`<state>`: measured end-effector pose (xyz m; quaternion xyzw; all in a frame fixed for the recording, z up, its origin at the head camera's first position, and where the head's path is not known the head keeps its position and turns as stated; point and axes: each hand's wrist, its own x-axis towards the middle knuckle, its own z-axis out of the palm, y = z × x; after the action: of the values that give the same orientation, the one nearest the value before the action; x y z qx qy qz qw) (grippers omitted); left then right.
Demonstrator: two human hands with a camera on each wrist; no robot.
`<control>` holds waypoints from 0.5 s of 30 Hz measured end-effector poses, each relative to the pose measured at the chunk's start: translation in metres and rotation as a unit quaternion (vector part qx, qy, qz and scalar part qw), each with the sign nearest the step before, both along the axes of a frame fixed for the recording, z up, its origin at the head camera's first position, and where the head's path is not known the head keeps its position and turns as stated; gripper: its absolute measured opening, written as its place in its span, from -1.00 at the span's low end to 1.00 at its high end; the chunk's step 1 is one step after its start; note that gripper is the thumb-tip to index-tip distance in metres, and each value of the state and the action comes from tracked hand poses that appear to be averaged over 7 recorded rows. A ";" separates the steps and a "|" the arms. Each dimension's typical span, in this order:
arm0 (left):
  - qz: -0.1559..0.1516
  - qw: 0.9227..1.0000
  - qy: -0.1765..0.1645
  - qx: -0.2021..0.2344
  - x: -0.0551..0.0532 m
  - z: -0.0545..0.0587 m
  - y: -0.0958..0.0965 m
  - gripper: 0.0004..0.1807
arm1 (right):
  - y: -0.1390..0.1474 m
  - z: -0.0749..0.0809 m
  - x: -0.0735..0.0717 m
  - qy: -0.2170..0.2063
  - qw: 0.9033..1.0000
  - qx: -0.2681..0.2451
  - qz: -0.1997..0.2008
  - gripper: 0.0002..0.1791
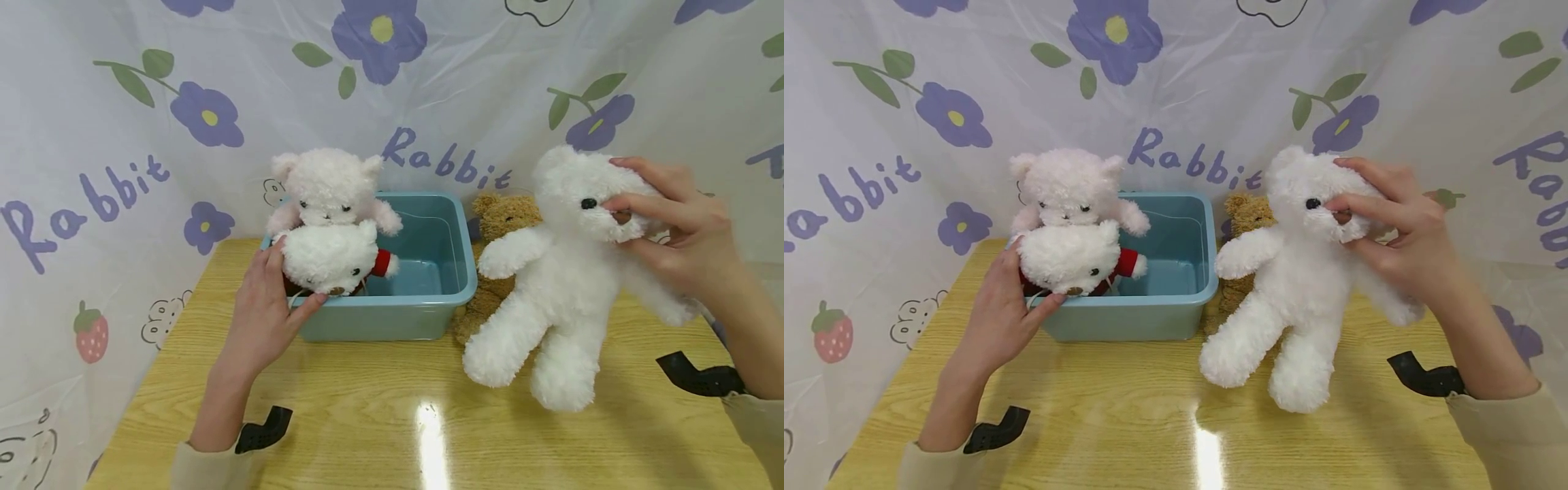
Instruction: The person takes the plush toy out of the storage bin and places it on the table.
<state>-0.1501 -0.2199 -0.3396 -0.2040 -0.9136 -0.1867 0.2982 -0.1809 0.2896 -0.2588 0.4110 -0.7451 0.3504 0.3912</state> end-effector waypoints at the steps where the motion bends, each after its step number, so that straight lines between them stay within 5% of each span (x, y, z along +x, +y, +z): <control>1: 0.000 1.000 -0.001 0.001 0.000 0.000 0.000 0.10 | 0.000 -0.003 0.000 -0.001 1.000 0.009 -0.001 -0.30; 9: 0.000 1.000 0.000 0.005 0.000 0.000 0.000 0.09 | 0.000 -0.035 -0.011 -0.041 0.998 0.044 0.028 -0.43; 13: -0.001 1.000 0.005 0.005 0.000 -0.001 0.000 0.08 | 0.001 -0.049 -0.015 -0.067 0.996 0.044 0.042 -0.72; 15: -0.001 1.000 0.005 0.002 0.000 -0.001 0.001 0.08 | 0.002 -0.054 -0.016 -0.072 0.996 0.037 0.043 -0.71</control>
<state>-0.1505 -0.2192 -0.3404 -0.2050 -0.9114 -0.1881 0.3032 -0.1970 0.2917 -0.3131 0.4306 -0.7653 0.3682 0.3054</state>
